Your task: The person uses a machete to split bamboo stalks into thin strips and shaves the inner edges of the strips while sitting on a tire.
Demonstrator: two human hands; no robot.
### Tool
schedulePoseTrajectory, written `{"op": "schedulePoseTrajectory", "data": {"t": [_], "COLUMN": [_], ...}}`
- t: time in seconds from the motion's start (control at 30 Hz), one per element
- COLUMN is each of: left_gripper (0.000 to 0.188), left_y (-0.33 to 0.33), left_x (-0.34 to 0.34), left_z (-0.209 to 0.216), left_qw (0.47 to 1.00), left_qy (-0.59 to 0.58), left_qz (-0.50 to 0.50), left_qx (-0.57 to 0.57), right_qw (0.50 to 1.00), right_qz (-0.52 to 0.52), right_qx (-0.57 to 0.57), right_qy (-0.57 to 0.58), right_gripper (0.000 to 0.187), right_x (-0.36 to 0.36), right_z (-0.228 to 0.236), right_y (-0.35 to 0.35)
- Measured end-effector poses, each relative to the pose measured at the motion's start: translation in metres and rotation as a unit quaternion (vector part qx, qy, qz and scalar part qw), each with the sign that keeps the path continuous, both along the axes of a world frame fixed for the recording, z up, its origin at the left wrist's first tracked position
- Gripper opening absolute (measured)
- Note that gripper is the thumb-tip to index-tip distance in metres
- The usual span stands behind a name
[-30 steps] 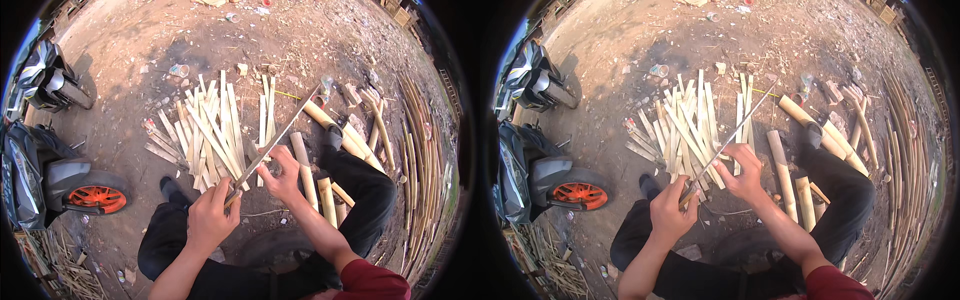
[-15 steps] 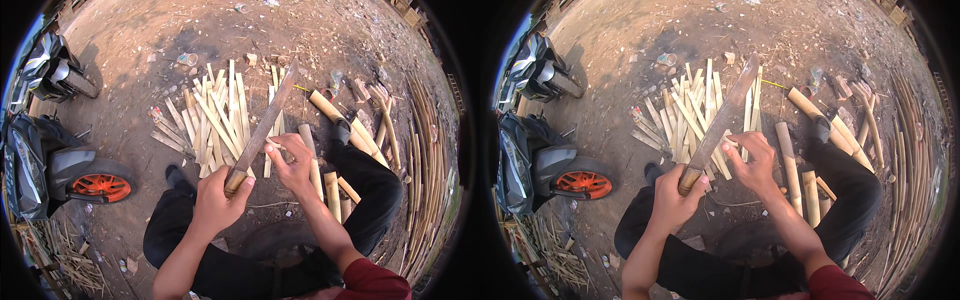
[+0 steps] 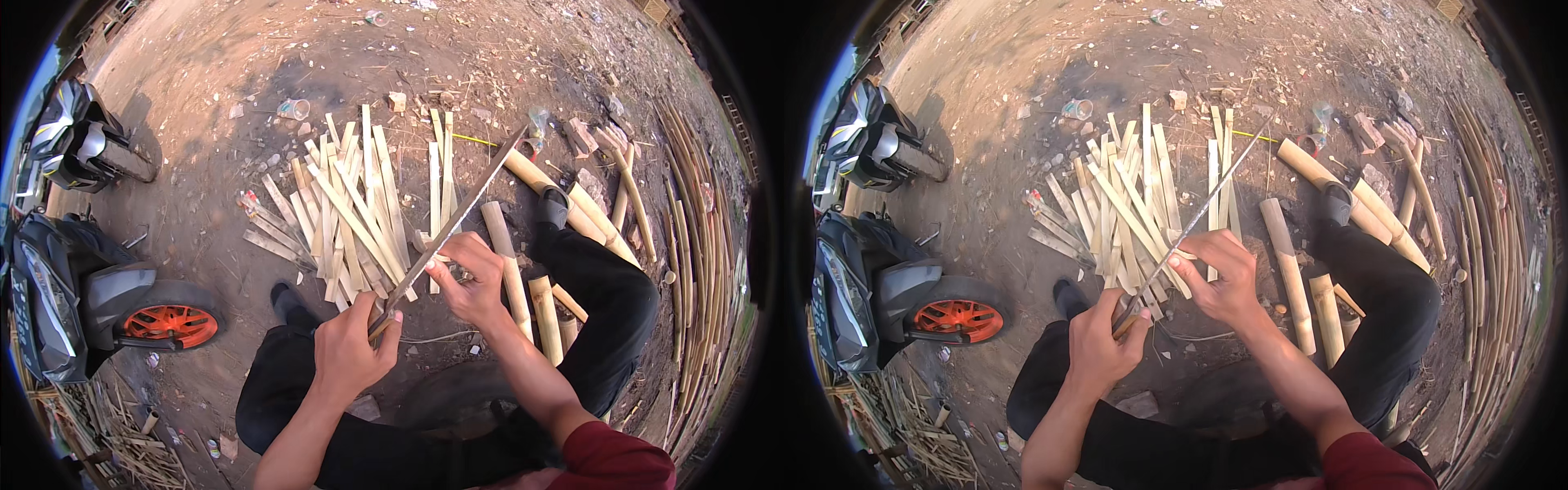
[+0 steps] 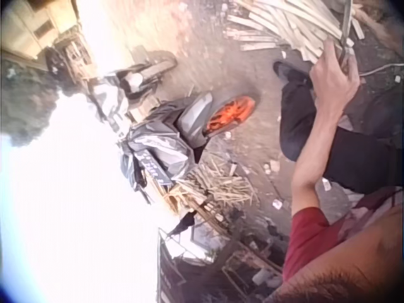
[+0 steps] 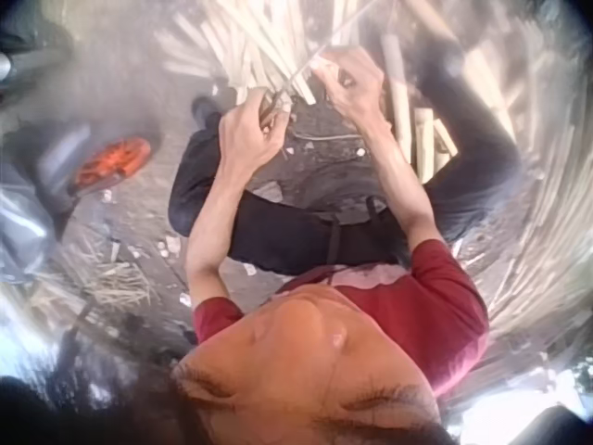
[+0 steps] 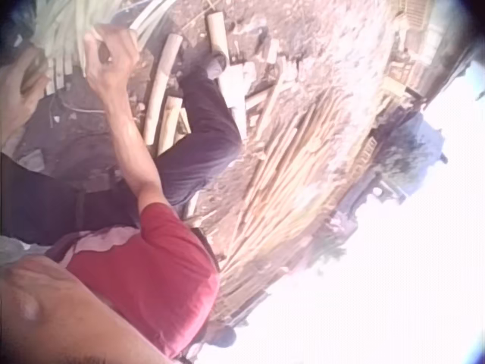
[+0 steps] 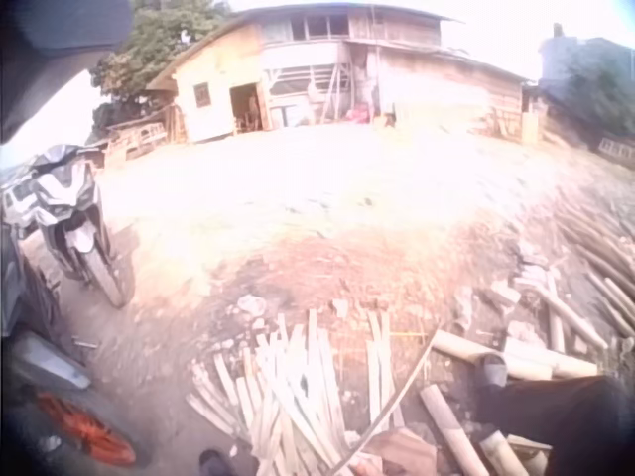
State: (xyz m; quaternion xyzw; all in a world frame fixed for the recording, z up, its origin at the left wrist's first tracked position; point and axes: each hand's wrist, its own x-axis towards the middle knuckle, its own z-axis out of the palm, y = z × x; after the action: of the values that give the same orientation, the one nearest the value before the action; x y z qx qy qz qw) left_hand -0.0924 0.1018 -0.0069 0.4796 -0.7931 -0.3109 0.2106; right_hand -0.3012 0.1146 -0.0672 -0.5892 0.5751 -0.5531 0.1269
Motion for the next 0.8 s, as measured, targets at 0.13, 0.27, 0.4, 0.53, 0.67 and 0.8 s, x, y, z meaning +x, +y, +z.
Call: {"op": "schedulePoseTrajectory", "data": {"t": [0.13,0.27,0.4,0.53,0.67,0.8], "left_gripper": [0.024,0.023,0.027,0.035,0.038,0.038], "left_y": [-0.001,-0.005,-0.007,-0.006,-0.003,-0.001], "left_x": [-0.003,-0.006,-0.006,-0.007,-0.008,-0.008], "left_z": [0.001,0.011,0.016,0.011,0.013,0.010], "left_qw": [1.000,0.999,0.999,0.999,0.998,0.998], "left_qy": [0.001,-0.017,-0.037,-0.035,-0.050,-0.051], "left_qz": [-0.008,-0.027,-0.039,-0.039,-0.041,-0.043], "left_qx": [-0.019,-0.025,0.005,0.009,0.021,0.016], "right_qw": [1.000,1.000,1.000,1.000,0.999,0.999], "right_qz": [0.002,0.006,0.017,0.021,0.025,0.033], "right_qx": [0.002,-0.011,-0.017,-0.009,-0.010,-0.019], "right_qy": [-0.003,-0.001,-0.004,-0.014,-0.017,-0.019], "right_gripper": [0.017,0.019,0.022,0.023,0.023,0.024], "right_x": [-0.002,-0.010,-0.013,-0.015,-0.017,-0.018], "right_z": [0.000,-0.008,-0.012,-0.012,-0.010,-0.011], "right_y": [0.001,0.003,0.003,0.005,0.007,0.008]}}
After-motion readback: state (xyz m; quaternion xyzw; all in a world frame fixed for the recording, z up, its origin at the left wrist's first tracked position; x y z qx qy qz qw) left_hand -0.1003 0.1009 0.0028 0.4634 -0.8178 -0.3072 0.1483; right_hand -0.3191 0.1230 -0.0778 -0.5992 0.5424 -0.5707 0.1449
